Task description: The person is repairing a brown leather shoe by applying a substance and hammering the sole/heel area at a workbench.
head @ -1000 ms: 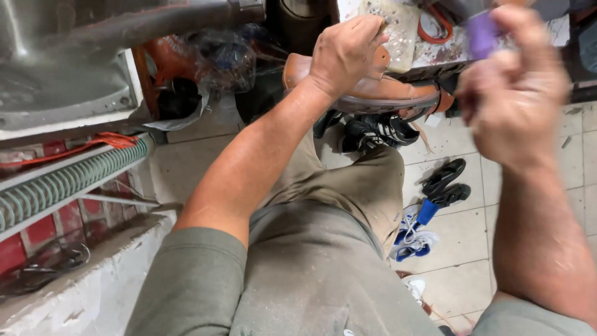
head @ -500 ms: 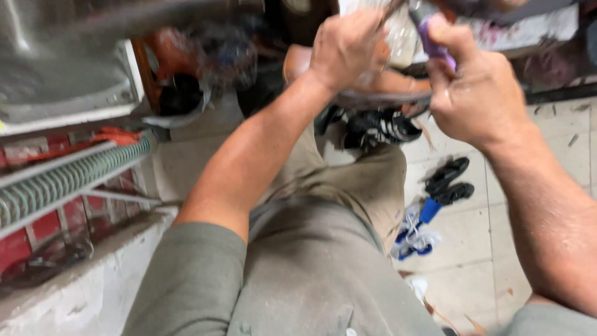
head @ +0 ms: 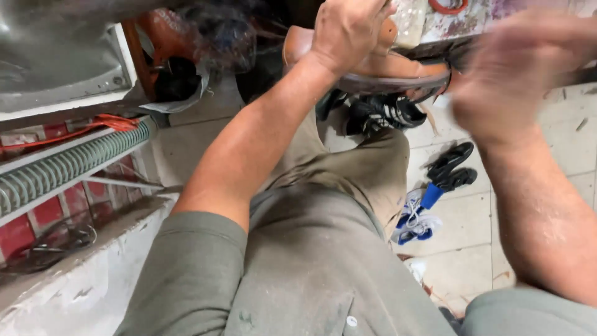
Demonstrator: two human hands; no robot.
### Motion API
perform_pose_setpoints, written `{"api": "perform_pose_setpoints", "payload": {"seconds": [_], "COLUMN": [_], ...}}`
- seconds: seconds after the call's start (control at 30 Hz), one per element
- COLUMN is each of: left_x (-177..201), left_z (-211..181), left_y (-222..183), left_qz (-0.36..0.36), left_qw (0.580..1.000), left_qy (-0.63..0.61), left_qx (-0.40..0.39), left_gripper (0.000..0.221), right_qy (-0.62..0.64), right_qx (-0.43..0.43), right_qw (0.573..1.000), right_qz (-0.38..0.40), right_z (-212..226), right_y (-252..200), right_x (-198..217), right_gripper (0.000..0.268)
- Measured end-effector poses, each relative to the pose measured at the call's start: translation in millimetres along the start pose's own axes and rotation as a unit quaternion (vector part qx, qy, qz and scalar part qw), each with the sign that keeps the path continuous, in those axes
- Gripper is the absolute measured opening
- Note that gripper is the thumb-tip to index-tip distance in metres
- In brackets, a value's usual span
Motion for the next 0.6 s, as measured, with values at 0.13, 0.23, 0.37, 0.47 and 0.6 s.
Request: {"api": "perform_pose_setpoints", "payload": {"seconds": [0.13,0.23,0.37,0.47,0.6], "left_x": [1.7,-38.9,1.4,-7.9,-6.4], "left_z": [-0.6,42.7,4.3,3.3,10.0], "left_y": [8.2,-14.2,15.8,-11.3,13.2], "left_qz": [-0.008,0.033,-0.009,0.007,0.008], "left_qw": [1.0,0.993,0.998,1.0,0.999], "left_qy": [-0.019,0.108,-0.048,0.018,-0.029], "left_qx": [-0.002,-0.024,-0.029,0.006,-0.027], "left_gripper": [0.024,0.012,0.013,0.017,0.013], "right_qy": [-0.004,-0.033,-0.002,-0.082,-0.409], "right_qx": [0.077,0.197,0.051,0.069,0.166], "right_qw": [0.996,0.96,0.996,0.994,0.891], "right_qz": [0.031,-0.198,0.074,0.026,-0.109], "right_z": [32.6,-8.8,11.2,-37.5,-54.0], "right_y": [8.8,-6.0,26.4,35.9,83.5], "right_x": [40.5,-4.9,3.8,-37.0,-99.9], "right_gripper": [0.027,0.03,0.038,0.021,0.012]}}
Point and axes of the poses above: each hand's wrist, its own y-axis towards the middle knuckle, its own x-axis out of the back of the hand, z = x × y, the point moved 3 cm from there along y, towards the middle knuckle, and after that the axes turned 11 degrees about -y, right-handed, at the moved point
